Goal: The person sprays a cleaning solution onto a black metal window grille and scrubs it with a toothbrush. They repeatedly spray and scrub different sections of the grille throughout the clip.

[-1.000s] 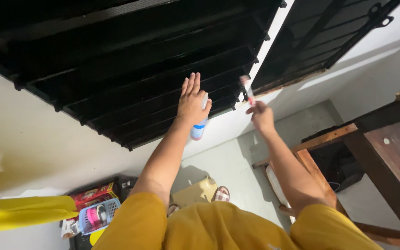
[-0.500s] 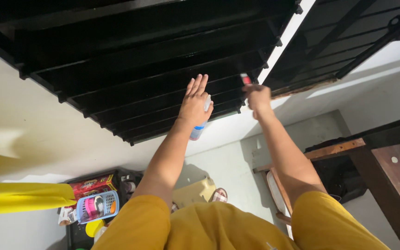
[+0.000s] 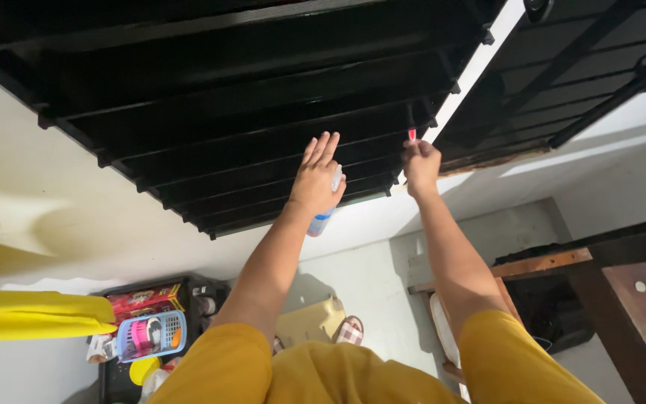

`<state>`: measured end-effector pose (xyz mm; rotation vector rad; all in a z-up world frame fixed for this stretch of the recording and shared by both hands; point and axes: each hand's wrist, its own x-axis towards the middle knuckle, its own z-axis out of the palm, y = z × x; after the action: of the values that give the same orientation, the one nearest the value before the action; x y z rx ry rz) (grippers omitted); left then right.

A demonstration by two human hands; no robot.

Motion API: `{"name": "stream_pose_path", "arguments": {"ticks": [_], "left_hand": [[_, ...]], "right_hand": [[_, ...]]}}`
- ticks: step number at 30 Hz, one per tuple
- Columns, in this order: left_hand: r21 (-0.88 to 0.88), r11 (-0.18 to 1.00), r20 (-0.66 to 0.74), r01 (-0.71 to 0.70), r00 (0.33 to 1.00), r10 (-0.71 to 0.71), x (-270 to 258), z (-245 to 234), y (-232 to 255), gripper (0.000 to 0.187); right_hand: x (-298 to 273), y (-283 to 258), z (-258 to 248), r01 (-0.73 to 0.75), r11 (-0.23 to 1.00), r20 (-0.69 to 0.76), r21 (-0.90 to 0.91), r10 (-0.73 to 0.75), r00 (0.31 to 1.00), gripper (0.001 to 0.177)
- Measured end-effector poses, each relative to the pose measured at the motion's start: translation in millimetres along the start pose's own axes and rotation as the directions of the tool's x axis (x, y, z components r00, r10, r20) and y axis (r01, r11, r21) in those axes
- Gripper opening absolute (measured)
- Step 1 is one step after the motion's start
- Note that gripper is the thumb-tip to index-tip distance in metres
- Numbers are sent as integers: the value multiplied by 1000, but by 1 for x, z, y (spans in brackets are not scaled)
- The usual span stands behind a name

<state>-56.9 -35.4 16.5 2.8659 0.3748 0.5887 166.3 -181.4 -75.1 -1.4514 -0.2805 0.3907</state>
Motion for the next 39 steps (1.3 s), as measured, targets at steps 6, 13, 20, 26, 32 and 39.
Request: {"name": "stream_pose_path", "arguments": {"ticks": [6,13,20,26,32,39], "left_hand": [[24,999,19,28,999,-28,3,1,0,31],[10,999,30,32,999,-32,1,3,0,31],[18,999,1,40,999,-41,-2,6,2,29],[-39,999,-26,16,1000,-17,0,3,-1,28],[-40,999,-62,-28,998,26,-1,9,-2,29],[-48,999,-72,-24,997,21,-4,8,-3,28]], "right_hand": [[15,-10,7,-35,988,85,153,22,996,11],[4,-16,4,-85,987,163,140,61,985,14],[-2,-18,14,-105,964,76,243,89,993,12],[-4,-12,36,-105,958,194,266,53,980,17],[-8,-8,44,-86,985,204,150,54,977,20],[-13,-8,51,-126,954,234,271,62,970,15]]}}
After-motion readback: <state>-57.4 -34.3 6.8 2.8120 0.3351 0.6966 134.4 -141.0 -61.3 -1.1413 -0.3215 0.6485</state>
